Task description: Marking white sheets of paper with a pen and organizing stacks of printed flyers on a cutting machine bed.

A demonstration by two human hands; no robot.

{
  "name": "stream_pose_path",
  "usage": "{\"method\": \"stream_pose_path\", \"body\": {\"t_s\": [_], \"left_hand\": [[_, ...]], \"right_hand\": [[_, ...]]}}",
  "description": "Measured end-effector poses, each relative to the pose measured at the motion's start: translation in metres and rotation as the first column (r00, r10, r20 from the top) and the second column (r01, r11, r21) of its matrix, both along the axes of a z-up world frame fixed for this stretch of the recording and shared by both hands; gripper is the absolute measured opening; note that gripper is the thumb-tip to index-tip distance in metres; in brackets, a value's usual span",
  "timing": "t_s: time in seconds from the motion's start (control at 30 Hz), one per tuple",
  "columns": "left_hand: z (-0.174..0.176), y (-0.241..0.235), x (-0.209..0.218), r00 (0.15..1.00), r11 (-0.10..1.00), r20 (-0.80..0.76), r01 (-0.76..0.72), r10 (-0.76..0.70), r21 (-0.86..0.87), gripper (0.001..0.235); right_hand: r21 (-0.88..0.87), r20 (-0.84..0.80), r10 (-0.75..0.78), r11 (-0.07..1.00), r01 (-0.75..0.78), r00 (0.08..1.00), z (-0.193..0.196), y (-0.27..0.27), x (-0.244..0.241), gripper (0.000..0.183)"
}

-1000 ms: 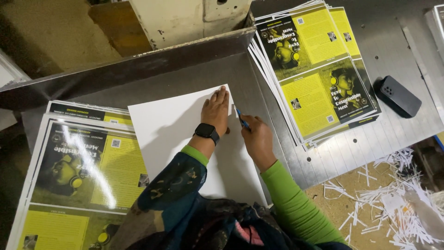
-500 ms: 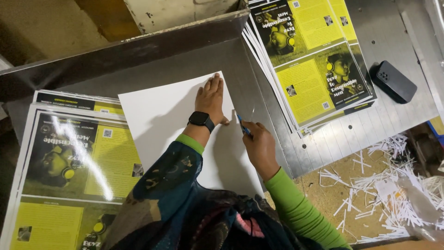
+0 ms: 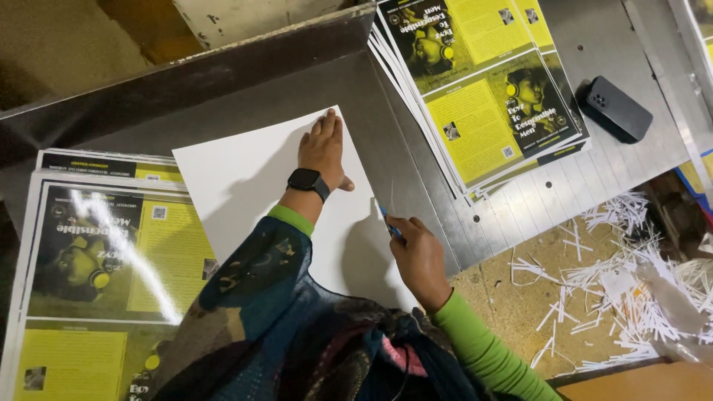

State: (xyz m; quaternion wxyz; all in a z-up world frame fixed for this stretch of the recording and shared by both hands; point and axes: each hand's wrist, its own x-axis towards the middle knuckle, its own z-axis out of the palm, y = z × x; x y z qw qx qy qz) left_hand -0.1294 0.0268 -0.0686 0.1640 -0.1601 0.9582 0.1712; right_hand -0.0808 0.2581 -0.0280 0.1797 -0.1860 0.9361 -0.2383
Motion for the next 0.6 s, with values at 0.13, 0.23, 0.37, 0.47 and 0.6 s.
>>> {"method": "stream_pose_path", "body": {"t_s": [0.13, 0.23, 0.37, 0.47, 0.6], "left_hand": [[0.006, -0.001, -0.002, 1.000, 0.998, -0.010, 0.023, -0.023, -0.052, 0.129], [-0.004, -0.005, -0.008, 0.998, 0.996, -0.046, 0.031, -0.035, -0.086, 0.120], [-0.010, -0.006, -0.012, 0.997, 0.996, -0.068, 0.032, -0.038, -0.086, 0.115], [-0.003, -0.004, -0.012, 0.997, 0.996, -0.072, 0.022, -0.028, -0.091, 0.116], [0.003, -0.002, -0.009, 0.997, 0.998, -0.081, 0.008, -0.013, -0.056, 0.109]], "right_hand": [[0.000, 0.028, -0.003, 1.000, 0.003, 1.000, 0.005, 0.014, 0.010, 0.035], [0.014, 0.031, -0.012, 1.000, 0.012, 0.999, -0.003, 0.028, 0.016, 0.034], [0.022, 0.043, 0.000, 1.000, -0.001, 0.999, -0.013, 0.046, 0.025, 0.035], [0.008, 0.045, -0.016, 1.000, 0.015, 0.999, -0.016, 0.054, 0.031, 0.035], [0.050, 0.052, -0.002, 0.999, -0.001, 0.999, -0.015, 0.065, 0.040, 0.035]]}}
